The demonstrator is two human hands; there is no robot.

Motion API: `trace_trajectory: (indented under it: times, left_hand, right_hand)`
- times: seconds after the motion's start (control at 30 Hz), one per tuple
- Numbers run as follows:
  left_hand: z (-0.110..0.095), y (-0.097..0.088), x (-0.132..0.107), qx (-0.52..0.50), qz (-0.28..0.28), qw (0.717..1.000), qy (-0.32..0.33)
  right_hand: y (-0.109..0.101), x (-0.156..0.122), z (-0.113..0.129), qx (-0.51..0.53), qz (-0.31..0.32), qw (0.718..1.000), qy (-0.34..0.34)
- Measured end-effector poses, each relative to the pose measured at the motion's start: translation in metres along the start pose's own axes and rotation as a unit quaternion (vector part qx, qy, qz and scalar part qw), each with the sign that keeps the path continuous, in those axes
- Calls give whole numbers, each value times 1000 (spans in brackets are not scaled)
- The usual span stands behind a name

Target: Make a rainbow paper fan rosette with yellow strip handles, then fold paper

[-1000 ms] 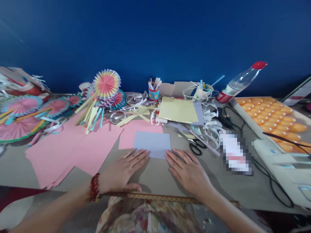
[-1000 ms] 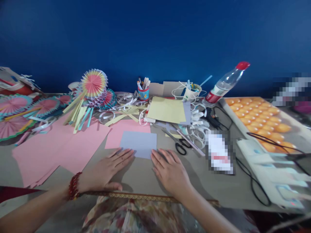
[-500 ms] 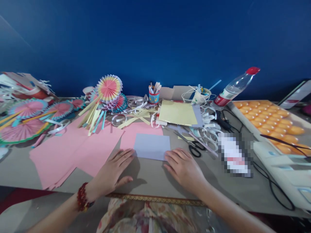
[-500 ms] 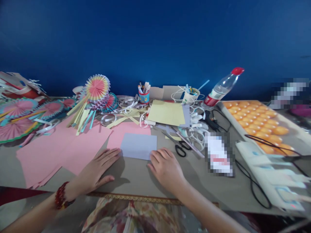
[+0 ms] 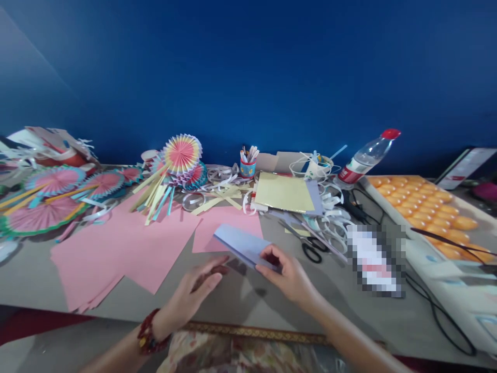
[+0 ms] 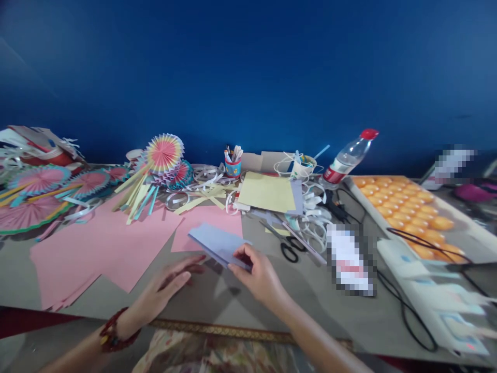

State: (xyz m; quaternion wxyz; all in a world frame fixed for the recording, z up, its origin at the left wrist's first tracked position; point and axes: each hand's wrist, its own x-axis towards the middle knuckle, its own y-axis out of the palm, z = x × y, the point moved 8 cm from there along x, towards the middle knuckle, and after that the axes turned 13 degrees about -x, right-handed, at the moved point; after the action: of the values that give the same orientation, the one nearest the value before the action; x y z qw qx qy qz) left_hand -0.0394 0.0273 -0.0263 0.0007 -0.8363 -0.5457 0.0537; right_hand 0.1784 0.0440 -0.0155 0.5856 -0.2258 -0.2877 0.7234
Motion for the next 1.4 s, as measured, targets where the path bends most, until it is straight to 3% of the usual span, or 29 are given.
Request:
trace_trajectory:
  times: [0.1, 0.17, 0.27, 0.37, 0.5, 0.57, 0.63, 0.7, 0.77, 0.87, 0.97, 1.17, 1.27, 1.4]
  left_hand:
    - [-10, 29, 14, -82, 33, 996, 23]
    - [-13, 37, 23, -79, 11, 996, 40]
    - [-19, 36, 30, -10, -47, 996, 79]
    - [-45, 29, 28, 84, -64, 975, 194]
    - [-92, 17, 22, 259, -88, 898, 345]
    - [-111, 16, 23, 367, -110, 838, 389]
    - [-121, 23, 30, 453, -108, 788, 404]
    - [-123, 32, 38, 509, -95, 755, 402]
    - [-122, 42, 43, 543, -82, 732, 403]
    - [-111, 52, 41, 571, -56, 704, 417]
    - [-86, 54, 32, 583, -17, 701, 410]
    - [-27, 56, 17, 597, 79, 728, 326]
    - [-15, 56, 18, 572, 89, 760, 296]
    - [-13, 44, 22, 516, 69, 813, 259]
  right_hand:
    - [11, -10, 15, 10, -14, 1000, -19]
    - [21, -15, 28, -33, -17, 998, -58]
    - [27, -18, 44, -109, -43, 984, -132]
    - [19, -24, 58, -159, -79, 963, -203]
    - [-24, -39, 76, -183, -197, 926, -264]
    - [-49, -54, 93, -210, -299, 869, -333]
    - [-64, -57, 103, -284, -359, 820, -343]
    - [-67, -42, 103, -363, -345, 808, -310]
    - [-65, -25, 95, -402, -305, 817, -279]
    - [-54, -19, 81, -419, -277, 807, -309]
    - [-40, -26, 60, -425, -233, 811, -326]
    - [-8, -40, 24, -424, -115, 846, -301]
    - [4, -38, 17, -400, -64, 868, -286]
    - [2, -33, 13, -353, -41, 896, -266]
